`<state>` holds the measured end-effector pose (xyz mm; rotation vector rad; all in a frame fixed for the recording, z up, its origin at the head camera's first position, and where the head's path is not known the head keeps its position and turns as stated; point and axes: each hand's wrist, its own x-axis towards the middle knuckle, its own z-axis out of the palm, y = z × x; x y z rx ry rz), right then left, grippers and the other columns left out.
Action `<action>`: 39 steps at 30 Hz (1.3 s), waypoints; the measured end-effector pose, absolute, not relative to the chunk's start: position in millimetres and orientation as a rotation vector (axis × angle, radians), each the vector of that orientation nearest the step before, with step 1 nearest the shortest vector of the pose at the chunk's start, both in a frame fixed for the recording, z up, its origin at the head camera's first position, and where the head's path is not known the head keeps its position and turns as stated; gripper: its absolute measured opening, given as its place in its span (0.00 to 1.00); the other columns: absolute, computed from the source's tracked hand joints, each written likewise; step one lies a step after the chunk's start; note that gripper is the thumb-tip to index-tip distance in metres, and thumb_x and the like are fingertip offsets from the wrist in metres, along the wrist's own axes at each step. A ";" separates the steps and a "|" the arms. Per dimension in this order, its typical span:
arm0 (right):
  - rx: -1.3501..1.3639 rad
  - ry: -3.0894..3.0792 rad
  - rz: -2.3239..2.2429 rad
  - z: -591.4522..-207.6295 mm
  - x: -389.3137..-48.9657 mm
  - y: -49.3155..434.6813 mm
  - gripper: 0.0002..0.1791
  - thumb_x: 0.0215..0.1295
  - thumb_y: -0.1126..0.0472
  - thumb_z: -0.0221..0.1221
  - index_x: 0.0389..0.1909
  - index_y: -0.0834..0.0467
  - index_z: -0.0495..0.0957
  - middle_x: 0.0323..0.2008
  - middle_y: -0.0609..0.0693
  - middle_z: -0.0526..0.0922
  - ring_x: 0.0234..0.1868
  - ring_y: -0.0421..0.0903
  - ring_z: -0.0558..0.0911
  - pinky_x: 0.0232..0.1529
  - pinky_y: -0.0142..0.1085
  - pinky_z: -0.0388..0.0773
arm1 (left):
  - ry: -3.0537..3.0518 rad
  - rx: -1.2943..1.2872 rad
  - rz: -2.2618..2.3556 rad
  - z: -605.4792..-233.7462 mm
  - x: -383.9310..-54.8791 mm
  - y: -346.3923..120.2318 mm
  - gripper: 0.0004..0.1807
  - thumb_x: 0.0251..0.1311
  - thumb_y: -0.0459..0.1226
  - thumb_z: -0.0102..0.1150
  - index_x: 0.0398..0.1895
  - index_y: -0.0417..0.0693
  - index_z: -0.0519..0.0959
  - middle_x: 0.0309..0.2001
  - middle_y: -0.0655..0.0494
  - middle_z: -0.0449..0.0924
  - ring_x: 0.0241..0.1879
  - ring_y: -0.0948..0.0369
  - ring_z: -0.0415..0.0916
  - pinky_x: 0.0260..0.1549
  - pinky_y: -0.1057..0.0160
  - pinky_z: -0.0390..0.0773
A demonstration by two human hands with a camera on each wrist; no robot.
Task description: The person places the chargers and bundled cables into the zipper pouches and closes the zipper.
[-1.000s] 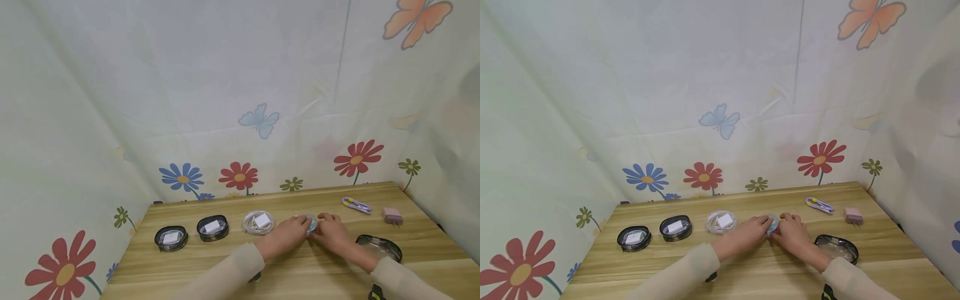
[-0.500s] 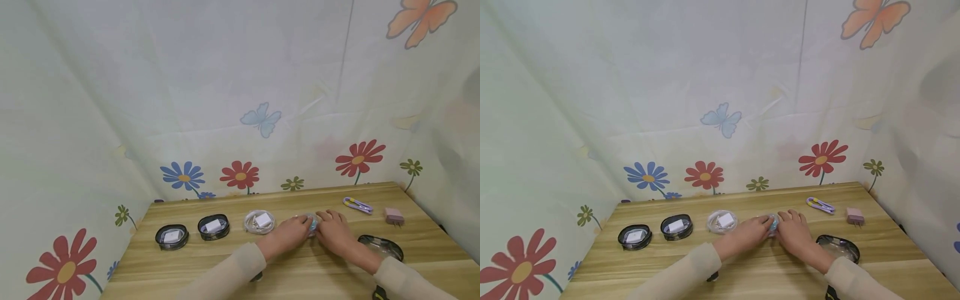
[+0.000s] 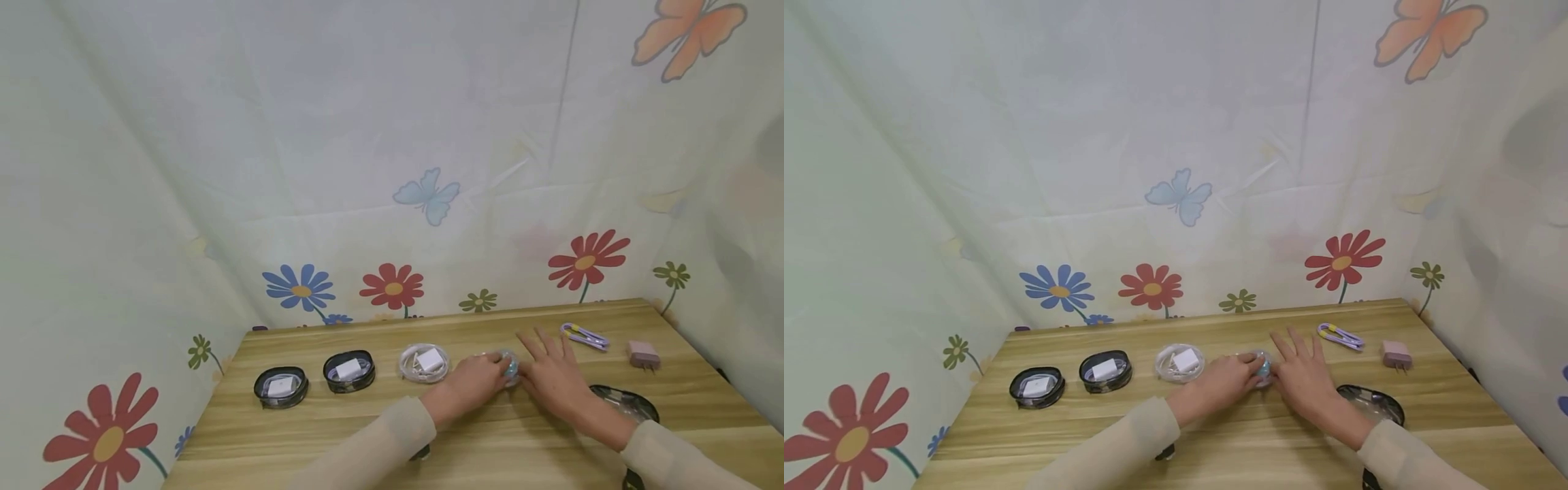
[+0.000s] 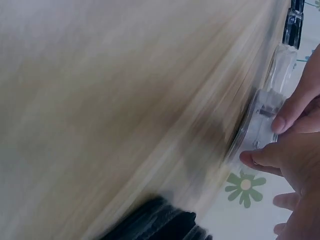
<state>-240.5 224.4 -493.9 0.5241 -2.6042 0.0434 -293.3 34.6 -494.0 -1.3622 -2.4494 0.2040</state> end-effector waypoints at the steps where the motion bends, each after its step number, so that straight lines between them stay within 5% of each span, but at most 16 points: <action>1: 0.526 -2.595 0.045 -494.3 -241.9 226.6 0.03 0.56 0.59 0.73 0.30 0.49 0.89 0.68 0.60 0.73 0.72 0.69 0.62 0.63 0.77 0.52 | -2.457 -1.363 0.192 -494.2 -293.7 34.4 0.21 0.75 0.46 0.54 0.66 0.52 0.78 0.54 0.58 0.82 0.36 0.63 0.85 0.28 0.69 0.83; 24: 0.555 -2.588 0.120 -502.2 -295.3 242.3 0.08 0.60 0.63 0.70 0.25 0.48 0.84 0.73 0.59 0.67 0.75 0.70 0.55 0.61 0.82 0.44 | -2.501 -1.553 0.078 -490.0 -304.5 19.1 0.23 0.77 0.47 0.50 0.71 0.56 0.73 0.67 0.56 0.76 0.51 0.58 0.84 0.48 0.64 0.82; 32: 0.638 -2.593 0.094 -499.3 -309.2 242.2 0.07 0.59 0.64 0.71 0.26 0.48 0.87 0.74 0.58 0.65 0.75 0.70 0.54 0.61 0.81 0.46 | -2.467 -1.791 0.009 -487.3 -321.1 7.3 0.25 0.75 0.44 0.53 0.73 0.57 0.71 0.71 0.61 0.70 0.63 0.65 0.75 0.60 0.73 0.71; 39: 0.636 -2.631 0.189 -491.5 -291.8 246.7 0.11 0.57 0.64 0.72 0.22 0.47 0.83 0.71 0.59 0.69 0.73 0.71 0.58 0.56 0.83 0.52 | -2.384 -1.765 0.095 -481.1 -317.0 7.1 0.22 0.74 0.43 0.57 0.69 0.55 0.76 0.69 0.60 0.74 0.69 0.62 0.70 0.68 0.68 0.63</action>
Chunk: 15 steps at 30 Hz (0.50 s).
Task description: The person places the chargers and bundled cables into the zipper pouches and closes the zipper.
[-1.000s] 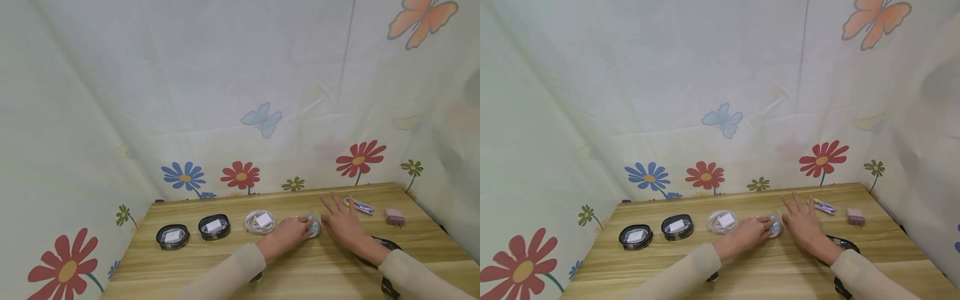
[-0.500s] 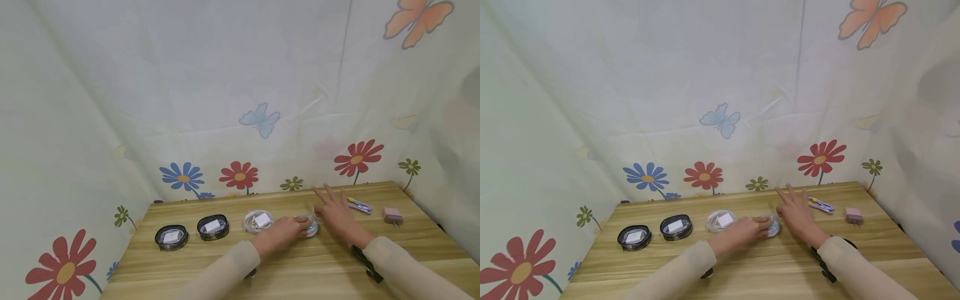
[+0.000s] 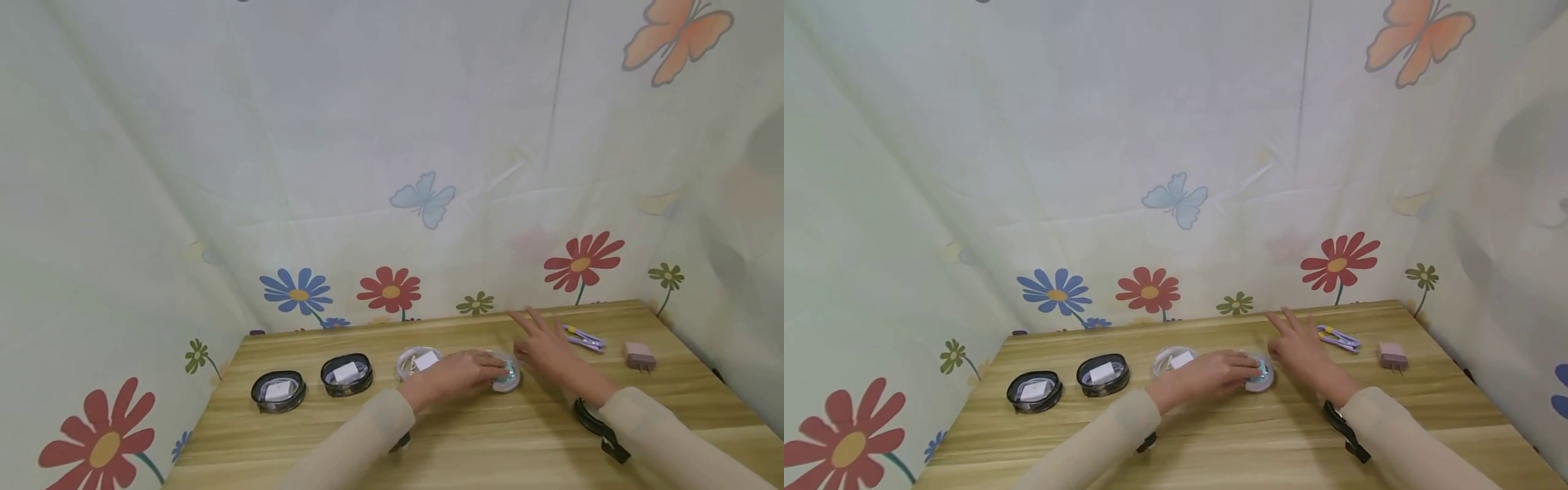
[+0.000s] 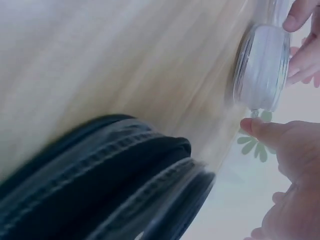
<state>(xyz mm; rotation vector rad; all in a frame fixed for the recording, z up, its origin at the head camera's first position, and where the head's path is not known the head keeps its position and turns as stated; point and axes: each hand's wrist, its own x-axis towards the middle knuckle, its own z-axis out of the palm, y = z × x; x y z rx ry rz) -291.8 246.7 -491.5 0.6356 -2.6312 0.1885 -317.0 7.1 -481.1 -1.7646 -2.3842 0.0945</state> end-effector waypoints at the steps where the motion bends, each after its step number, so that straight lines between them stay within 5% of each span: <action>1: 0.630 -2.644 0.181 -490.8 -288.5 247.4 0.11 0.58 0.64 0.72 0.22 0.46 0.83 0.71 0.59 0.69 0.73 0.71 0.59 0.55 0.83 0.53 | -2.408 -1.704 0.070 -481.6 -313.6 8.9 0.21 0.74 0.46 0.56 0.67 0.55 0.77 0.67 0.61 0.76 0.67 0.62 0.72 0.68 0.68 0.65; 9: 0.636 -2.639 0.121 -487.4 -263.6 248.6 0.11 0.54 0.62 0.75 0.24 0.44 0.84 0.69 0.61 0.70 0.69 0.73 0.64 0.53 0.81 0.60 | -2.683 -1.133 0.115 -488.0 -279.5 30.9 0.32 0.70 0.67 0.43 0.65 0.62 0.76 0.61 0.65 0.78 0.56 0.58 0.77 0.49 0.59 0.80; 15: 0.660 -2.679 0.184 -486.6 -251.6 242.8 0.10 0.55 0.58 0.74 0.25 0.41 0.84 0.69 0.59 0.69 0.70 0.72 0.63 0.53 0.82 0.57 | -2.628 -1.104 0.121 -500.1 -274.2 37.6 0.35 0.68 0.70 0.42 0.63 0.59 0.78 0.59 0.60 0.79 0.58 0.55 0.76 0.56 0.57 0.78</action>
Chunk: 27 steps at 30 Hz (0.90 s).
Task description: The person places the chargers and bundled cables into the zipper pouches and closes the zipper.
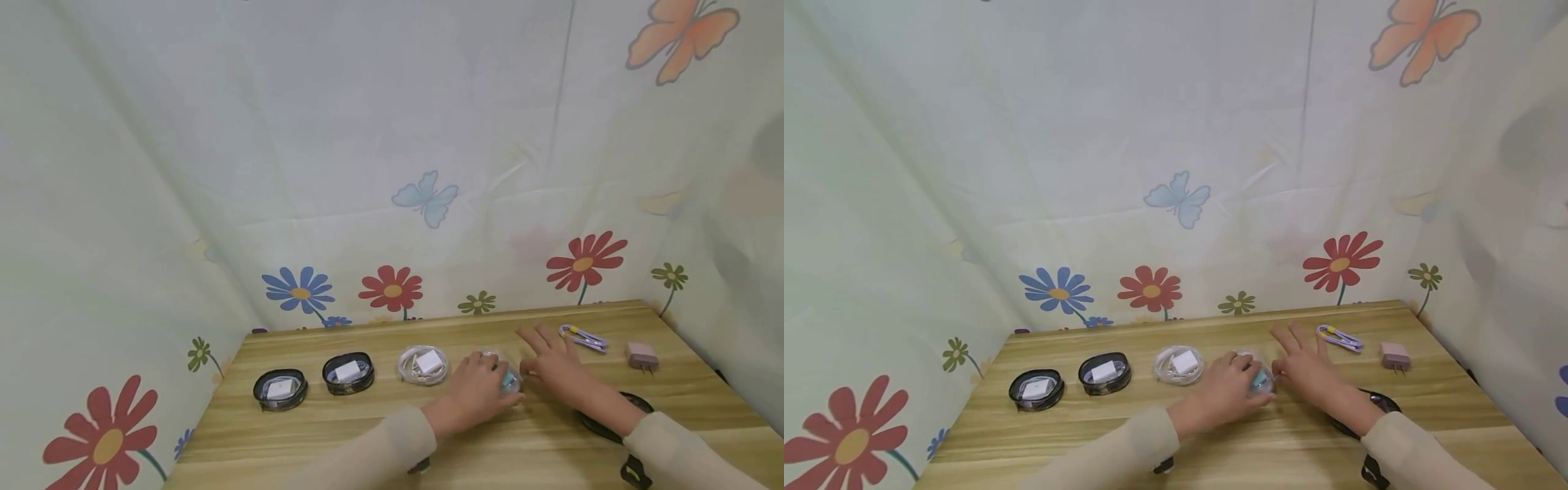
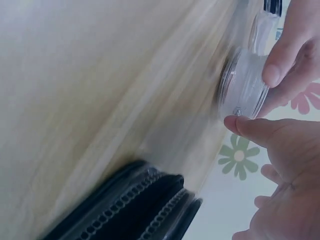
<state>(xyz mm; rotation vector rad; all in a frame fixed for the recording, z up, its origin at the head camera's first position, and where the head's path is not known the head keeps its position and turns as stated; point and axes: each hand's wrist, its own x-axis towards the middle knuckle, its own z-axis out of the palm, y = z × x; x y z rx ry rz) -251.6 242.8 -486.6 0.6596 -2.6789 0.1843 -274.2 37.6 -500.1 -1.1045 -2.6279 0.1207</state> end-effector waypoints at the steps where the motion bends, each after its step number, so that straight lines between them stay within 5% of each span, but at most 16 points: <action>1: 0.668 -2.682 0.203 -486.6 -250.1 241.9 0.10 0.54 0.58 0.74 0.25 0.40 0.84 0.69 0.59 0.69 0.70 0.72 0.62 0.53 0.82 0.57 | -2.592 -1.124 0.135 -501.9 -274.9 38.0 0.34 0.68 0.69 0.43 0.62 0.59 0.79 0.59 0.60 0.79 0.59 0.55 0.76 0.58 0.56 0.77; 7: 0.690 -2.689 0.238 -490.6 -246.6 240.6 0.10 0.54 0.58 0.75 0.26 0.40 0.84 0.70 0.60 0.69 0.70 0.72 0.62 0.54 0.82 0.56 | -2.447 -1.262 0.202 -506.3 -283.2 34.0 0.24 0.74 0.59 0.49 0.61 0.59 0.81 0.62 0.59 0.80 0.63 0.53 0.76 0.64 0.55 0.73; 27: 0.593 -2.611 0.110 -496.8 -262.2 242.0 0.09 0.55 0.59 0.74 0.24 0.45 0.84 0.69 0.60 0.70 0.70 0.68 0.65 0.57 0.78 0.60 | -2.254 -1.676 0.180 -505.1 -311.5 11.2 0.23 0.78 0.51 0.48 0.69 0.57 0.76 0.67 0.56 0.76 0.68 0.54 0.71 0.69 0.54 0.66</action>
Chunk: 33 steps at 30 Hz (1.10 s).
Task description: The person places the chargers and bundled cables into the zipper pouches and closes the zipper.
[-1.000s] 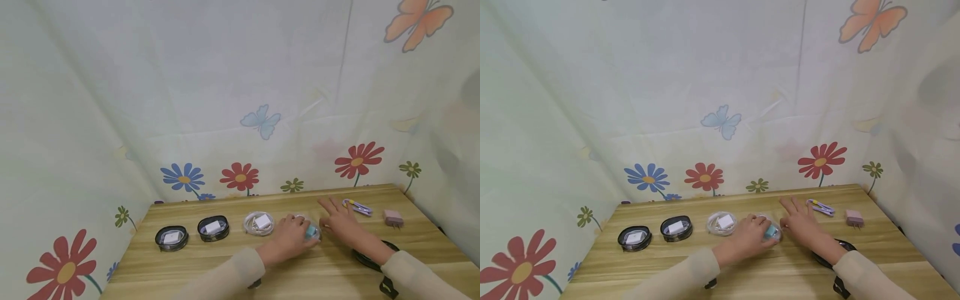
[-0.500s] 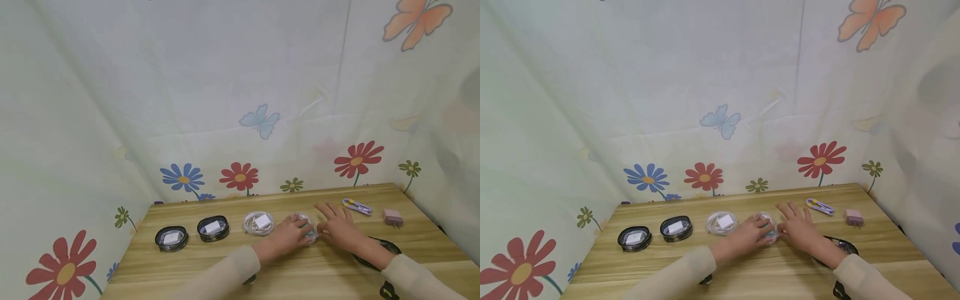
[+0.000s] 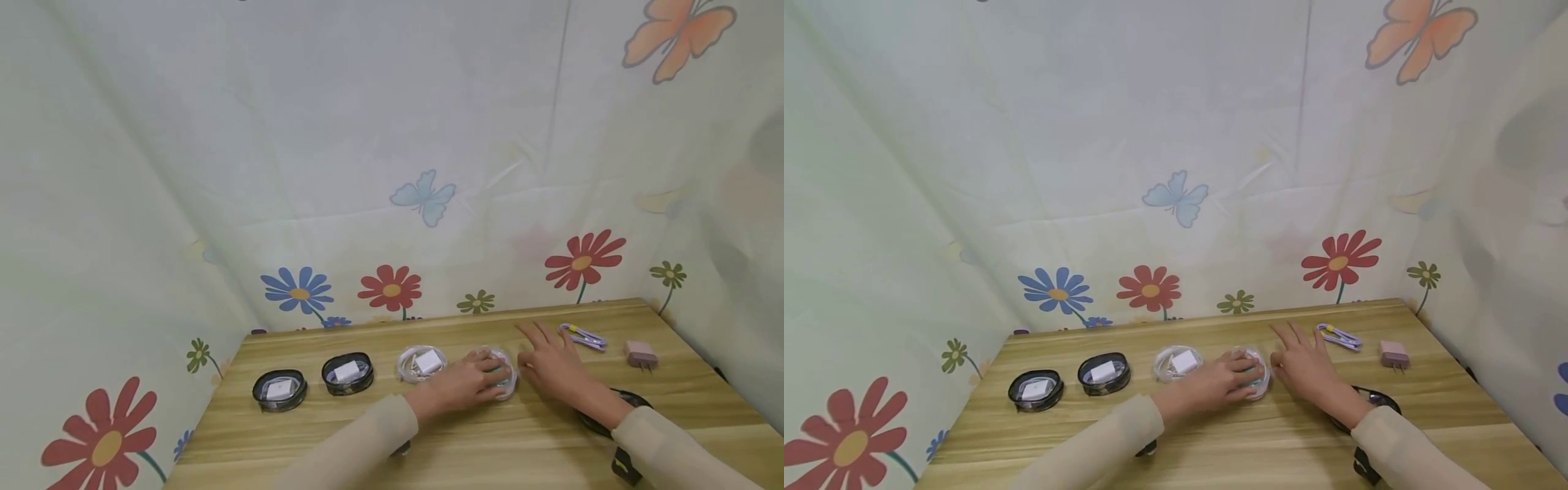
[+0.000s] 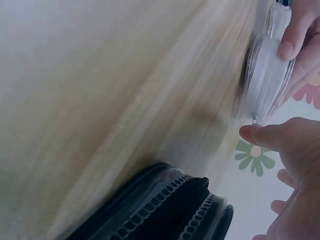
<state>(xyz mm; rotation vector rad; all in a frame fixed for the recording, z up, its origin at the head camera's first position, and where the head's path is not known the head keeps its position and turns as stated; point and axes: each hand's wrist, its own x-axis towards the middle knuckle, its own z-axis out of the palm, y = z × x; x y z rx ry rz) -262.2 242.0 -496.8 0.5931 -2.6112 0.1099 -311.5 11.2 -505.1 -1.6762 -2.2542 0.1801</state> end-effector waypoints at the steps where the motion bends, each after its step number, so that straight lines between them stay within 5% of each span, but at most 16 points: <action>1: 0.592 -2.608 0.109 -497.0 -264.2 242.1 0.09 0.55 0.59 0.74 0.25 0.45 0.83 0.69 0.60 0.70 0.70 0.68 0.65 0.56 0.78 0.61 | -2.256 -1.699 0.165 -504.0 -312.9 10.2 0.23 0.77 0.51 0.49 0.69 0.56 0.76 0.67 0.56 0.75 0.68 0.54 0.70 0.70 0.54 0.66; 17: 0.543 -2.596 0.151 -499.2 -290.6 236.7 0.04 0.59 0.61 0.72 0.29 0.48 0.87 0.70 0.59 0.69 0.71 0.69 0.63 0.58 0.79 0.57 | -2.297 -1.852 0.197 -502.8 -322.8 1.1 0.26 0.79 0.52 0.43 0.75 0.58 0.68 0.75 0.58 0.64 0.76 0.55 0.58 0.74 0.57 0.54; 27: 0.512 -2.641 0.130 -502.1 -305.7 233.3 0.05 0.61 0.60 0.71 0.28 0.47 0.87 0.71 0.59 0.67 0.72 0.68 0.61 0.59 0.78 0.58 | -2.302 -1.943 0.105 -498.0 -329.1 -0.5 0.26 0.78 0.51 0.47 0.74 0.57 0.70 0.74 0.59 0.66 0.76 0.56 0.57 0.75 0.60 0.50; 33: 0.519 -2.627 0.200 -500.2 -300.7 237.5 0.08 0.59 0.61 0.72 0.25 0.48 0.84 0.69 0.60 0.69 0.70 0.70 0.63 0.54 0.79 0.61 | -2.421 -1.764 -0.009 -494.9 -315.0 8.0 0.24 0.77 0.52 0.48 0.69 0.56 0.76 0.71 0.59 0.71 0.74 0.58 0.62 0.74 0.63 0.54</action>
